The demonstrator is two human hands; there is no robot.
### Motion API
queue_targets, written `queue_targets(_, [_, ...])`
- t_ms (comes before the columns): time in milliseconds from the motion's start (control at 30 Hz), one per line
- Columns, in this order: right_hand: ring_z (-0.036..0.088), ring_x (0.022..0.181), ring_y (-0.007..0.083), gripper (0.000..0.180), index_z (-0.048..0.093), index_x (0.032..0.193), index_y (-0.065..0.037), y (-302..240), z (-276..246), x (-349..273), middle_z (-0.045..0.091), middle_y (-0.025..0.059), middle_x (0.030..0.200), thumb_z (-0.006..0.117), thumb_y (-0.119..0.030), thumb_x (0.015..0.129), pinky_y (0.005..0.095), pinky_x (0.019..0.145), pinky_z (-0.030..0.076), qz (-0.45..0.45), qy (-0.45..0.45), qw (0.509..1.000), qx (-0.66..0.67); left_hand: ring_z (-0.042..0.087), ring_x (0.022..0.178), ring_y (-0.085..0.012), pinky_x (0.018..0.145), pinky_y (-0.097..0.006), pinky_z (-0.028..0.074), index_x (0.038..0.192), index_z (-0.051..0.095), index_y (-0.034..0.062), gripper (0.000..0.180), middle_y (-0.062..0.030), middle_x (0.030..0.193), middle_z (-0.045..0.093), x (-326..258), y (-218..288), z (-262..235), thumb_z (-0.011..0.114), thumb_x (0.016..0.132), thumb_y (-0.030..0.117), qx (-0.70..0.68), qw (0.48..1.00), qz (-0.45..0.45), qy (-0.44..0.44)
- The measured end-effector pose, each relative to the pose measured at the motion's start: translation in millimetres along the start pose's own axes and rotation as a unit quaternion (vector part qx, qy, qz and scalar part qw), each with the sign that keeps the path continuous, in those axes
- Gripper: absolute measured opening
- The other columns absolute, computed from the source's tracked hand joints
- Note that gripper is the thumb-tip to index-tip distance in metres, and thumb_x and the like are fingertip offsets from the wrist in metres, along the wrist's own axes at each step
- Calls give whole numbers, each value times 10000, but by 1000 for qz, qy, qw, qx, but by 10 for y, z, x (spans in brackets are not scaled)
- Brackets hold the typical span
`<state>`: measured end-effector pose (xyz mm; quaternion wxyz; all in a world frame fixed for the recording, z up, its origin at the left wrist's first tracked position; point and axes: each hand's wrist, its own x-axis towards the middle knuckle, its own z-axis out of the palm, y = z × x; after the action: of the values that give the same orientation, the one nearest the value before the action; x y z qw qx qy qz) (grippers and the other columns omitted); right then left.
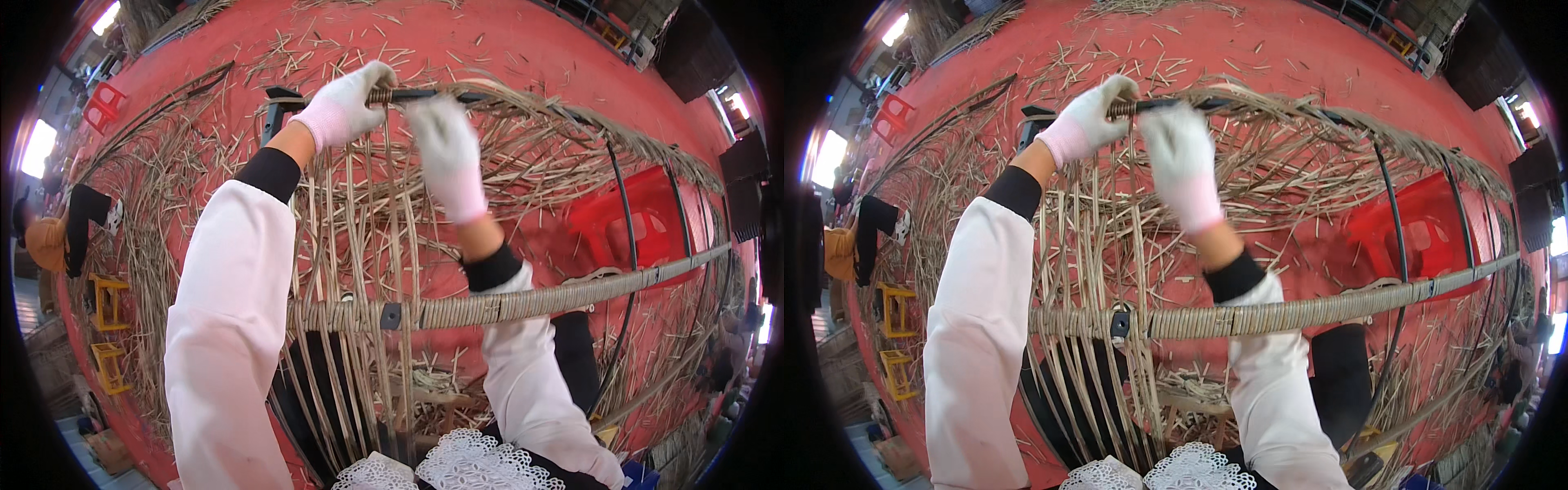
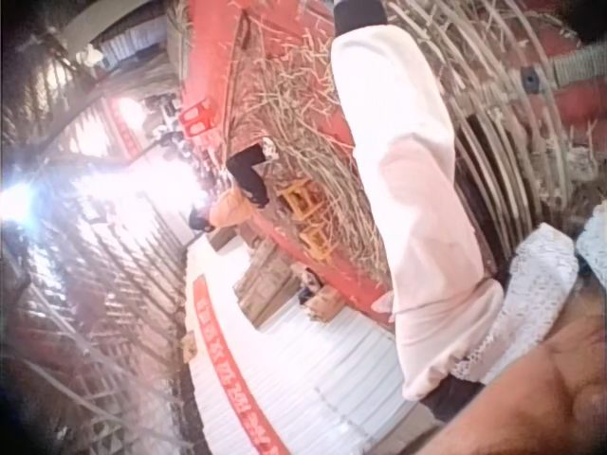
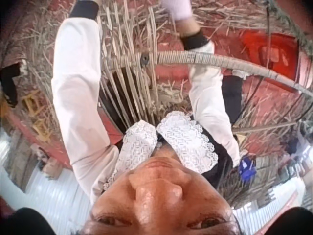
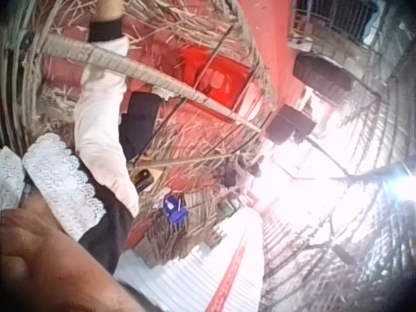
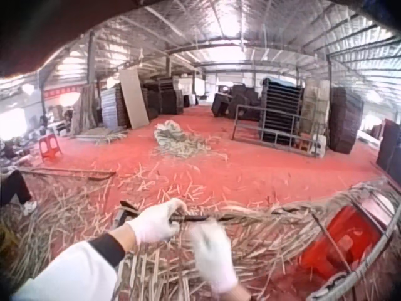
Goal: The person weaves a basket by hand, threading flexible reeds through a metal frame and securing them with a staple gun. The person repeatedly wraps reeds around the frame and fastens them in place.
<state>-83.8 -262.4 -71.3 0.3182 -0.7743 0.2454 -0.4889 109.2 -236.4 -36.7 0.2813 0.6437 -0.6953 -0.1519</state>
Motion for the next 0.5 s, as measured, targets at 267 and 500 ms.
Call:
queue_targets(267, [598, 913, 333, 225, 718, 904, -55, 390, 248, 664, 659, 131, 911, 587, -229, 960, 447, 838, 477, -17, 71, 987, -140, 688, 947, -227, 866, -336, 526, 1169, 710, 92, 338, -88, 1052, 698, -30, 18, 140, 742, 840, 167, 2, 997, 13, 80])
queue_targets(500, [603, 897, 175, 224, 614, 1120, 15, -137, 353, -377, 646, 98, 957, 524, -101, 950, 313, 836, 487, 356, 53, 901, 240, 672, 967, -302, 881, -373, 522, 1156, 713, 113, 276, -94, 1105, 670, 17, -10, 249, 659, 903, 208, 104, 987, 40, 119])
